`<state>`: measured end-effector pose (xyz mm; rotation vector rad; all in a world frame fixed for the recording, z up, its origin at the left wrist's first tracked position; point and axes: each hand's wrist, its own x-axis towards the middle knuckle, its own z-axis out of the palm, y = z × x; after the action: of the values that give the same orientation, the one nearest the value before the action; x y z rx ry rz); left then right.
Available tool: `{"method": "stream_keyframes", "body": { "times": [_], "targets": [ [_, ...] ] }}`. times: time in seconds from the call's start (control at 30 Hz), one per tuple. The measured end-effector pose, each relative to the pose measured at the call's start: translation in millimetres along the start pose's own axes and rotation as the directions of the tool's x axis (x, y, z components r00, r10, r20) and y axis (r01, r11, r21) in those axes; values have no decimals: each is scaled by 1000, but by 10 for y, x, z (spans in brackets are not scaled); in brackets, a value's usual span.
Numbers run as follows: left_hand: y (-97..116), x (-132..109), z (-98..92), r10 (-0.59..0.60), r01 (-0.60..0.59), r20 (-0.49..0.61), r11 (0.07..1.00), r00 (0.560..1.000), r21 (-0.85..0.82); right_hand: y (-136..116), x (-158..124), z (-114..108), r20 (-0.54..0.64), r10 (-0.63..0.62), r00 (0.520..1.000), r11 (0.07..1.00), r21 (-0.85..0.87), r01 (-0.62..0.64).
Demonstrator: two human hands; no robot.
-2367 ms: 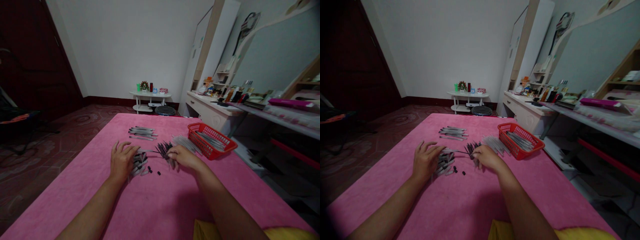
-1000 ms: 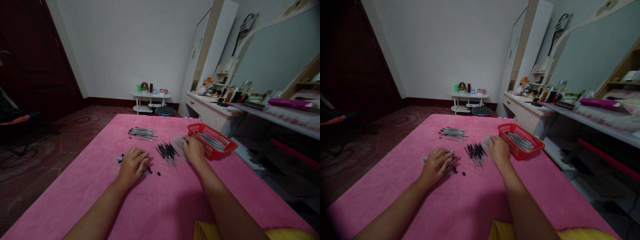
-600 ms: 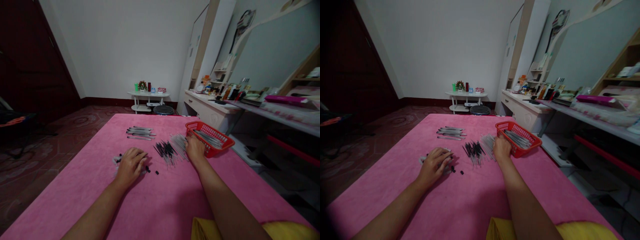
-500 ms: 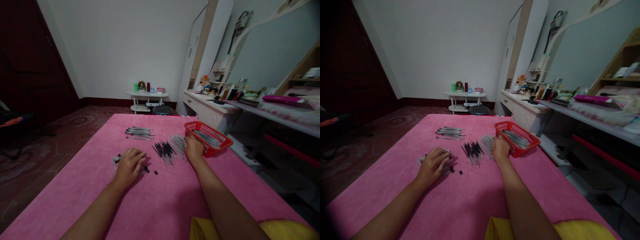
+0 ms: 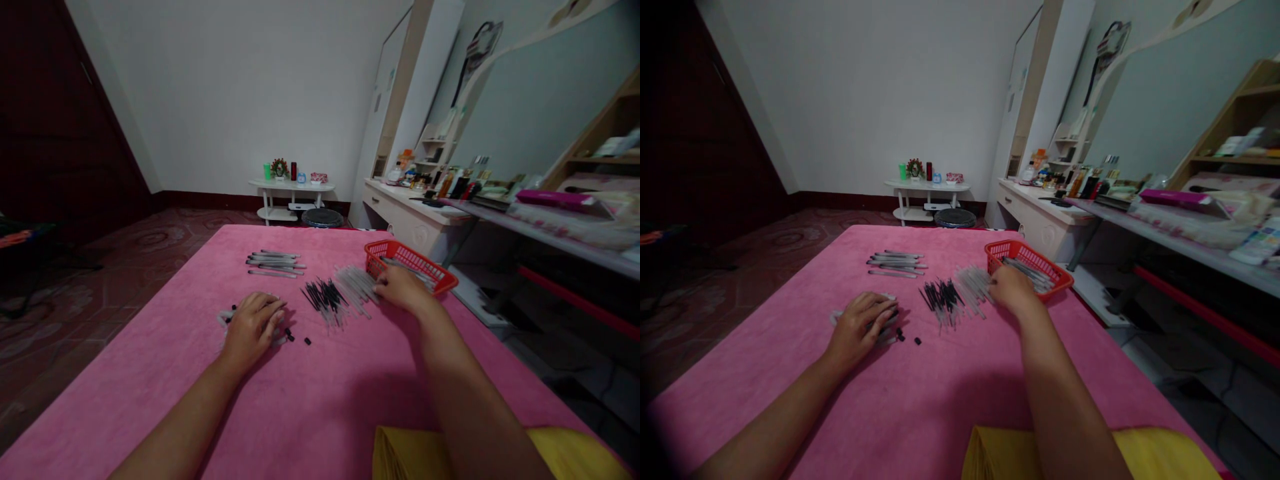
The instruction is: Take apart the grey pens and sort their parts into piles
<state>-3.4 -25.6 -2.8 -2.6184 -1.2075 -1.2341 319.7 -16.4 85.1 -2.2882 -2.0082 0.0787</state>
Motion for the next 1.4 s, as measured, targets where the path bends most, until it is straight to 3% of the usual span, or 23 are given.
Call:
{"method": "stream_keyframes", "body": {
  "times": [0.07,0.13,0.4,0.47,0.53,0.63,0.7,0.93,1.17,1.3,1.4],
  "targets": [
    [-2,0,-2,-1,1,3,1000,1000,-5,61,-54,-53,206,-51,977,998,-21,56],
    [-5,0,-2,-2,2,3,1000,1000,-6,79,-89,-44,289,-67,955,995,-51,86],
    [-5,2,-7,-5,4,-2,1000,1000,-17,41,-38,66,218,-137,966,990,-4,141],
    [-1,5,-11,-8,8,2,1000,1000,-24,66,-33,78,254,-168,953,986,59,158],
    [-2,8,-12,-13,14,5,1000,1000,-28,80,-42,102,377,-219,900,969,192,155],
    [-10,8,-10,-22,22,8,999,1000,-27,61,-56,165,555,-317,769,915,393,94],
    [-16,5,-8,-21,21,7,999,1000,-27,37,-50,219,569,-352,743,892,444,83],
    [-6,7,-14,-31,31,14,999,999,-22,47,70,370,412,-404,816,872,442,209],
    [-9,14,-15,-22,22,15,999,1000,-34,7,69,335,308,-393,866,897,334,289],
    [20,24,-5,-28,28,10,998,1000,-59,-158,31,323,121,-284,951,931,272,243],
    [62,34,-2,-27,28,8,996,1000,-83,-402,47,401,-35,-228,973,929,291,228]
  ]
}}
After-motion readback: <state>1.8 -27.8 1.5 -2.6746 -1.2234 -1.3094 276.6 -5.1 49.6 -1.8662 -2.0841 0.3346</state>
